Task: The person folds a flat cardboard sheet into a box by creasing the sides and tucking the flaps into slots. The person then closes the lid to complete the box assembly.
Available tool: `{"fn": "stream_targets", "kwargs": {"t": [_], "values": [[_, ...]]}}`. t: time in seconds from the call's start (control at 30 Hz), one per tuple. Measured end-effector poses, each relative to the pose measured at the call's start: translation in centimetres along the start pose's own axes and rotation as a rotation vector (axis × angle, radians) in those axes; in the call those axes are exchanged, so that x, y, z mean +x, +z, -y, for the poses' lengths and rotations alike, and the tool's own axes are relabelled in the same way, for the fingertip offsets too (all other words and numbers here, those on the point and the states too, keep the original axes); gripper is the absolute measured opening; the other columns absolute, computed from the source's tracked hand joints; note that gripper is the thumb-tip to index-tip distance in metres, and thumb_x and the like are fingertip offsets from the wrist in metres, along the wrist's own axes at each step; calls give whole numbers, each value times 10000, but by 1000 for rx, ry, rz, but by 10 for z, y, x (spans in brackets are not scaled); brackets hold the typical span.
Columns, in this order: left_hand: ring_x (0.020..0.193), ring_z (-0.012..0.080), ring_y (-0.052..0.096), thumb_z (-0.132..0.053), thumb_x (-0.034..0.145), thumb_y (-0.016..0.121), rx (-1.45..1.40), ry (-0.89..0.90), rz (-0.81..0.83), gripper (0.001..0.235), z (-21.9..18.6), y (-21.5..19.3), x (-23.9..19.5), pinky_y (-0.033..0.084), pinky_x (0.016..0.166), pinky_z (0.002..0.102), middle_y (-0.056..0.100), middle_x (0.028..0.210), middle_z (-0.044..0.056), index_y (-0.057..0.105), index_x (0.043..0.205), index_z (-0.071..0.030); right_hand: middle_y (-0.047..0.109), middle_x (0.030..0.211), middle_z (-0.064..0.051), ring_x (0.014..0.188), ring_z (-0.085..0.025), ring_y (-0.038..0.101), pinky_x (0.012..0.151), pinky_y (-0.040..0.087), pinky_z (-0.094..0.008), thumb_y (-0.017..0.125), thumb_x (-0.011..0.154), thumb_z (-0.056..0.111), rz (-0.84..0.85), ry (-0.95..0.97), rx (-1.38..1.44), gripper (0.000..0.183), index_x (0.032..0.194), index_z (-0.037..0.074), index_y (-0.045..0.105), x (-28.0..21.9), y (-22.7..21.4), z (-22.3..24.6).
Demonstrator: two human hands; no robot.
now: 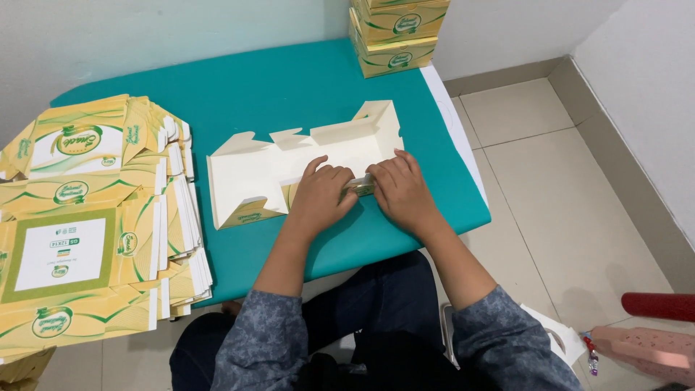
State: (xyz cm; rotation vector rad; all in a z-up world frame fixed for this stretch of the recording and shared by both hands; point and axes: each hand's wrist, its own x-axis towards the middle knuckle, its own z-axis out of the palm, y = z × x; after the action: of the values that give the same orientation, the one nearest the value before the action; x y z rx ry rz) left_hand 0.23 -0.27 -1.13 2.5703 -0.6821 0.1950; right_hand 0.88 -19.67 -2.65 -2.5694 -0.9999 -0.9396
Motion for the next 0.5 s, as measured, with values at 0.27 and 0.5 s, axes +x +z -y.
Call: {"fn": "stream_targets", "kwargs": {"t": [0.27,0.5], "values": [[857,224,681,-250,864,471,28,42,-95,224,7,14,0,277,1121,451,688,806,106,636,925,-112,549,867,-21,853,-176,576,1018,394,-427,534,919,141,-7,-29,-8,170,1084,121,565,2,-1,-4],[840,205,666,-228,870,459,157,112,-209,207,6,19,0,281,1113,442,676,782,99,628,901,-112,553,857,-22,833,-177,563,950,432,-398,494,966,160,-72,-49,-32,173,1108,121,586,-1,12,8]]}}
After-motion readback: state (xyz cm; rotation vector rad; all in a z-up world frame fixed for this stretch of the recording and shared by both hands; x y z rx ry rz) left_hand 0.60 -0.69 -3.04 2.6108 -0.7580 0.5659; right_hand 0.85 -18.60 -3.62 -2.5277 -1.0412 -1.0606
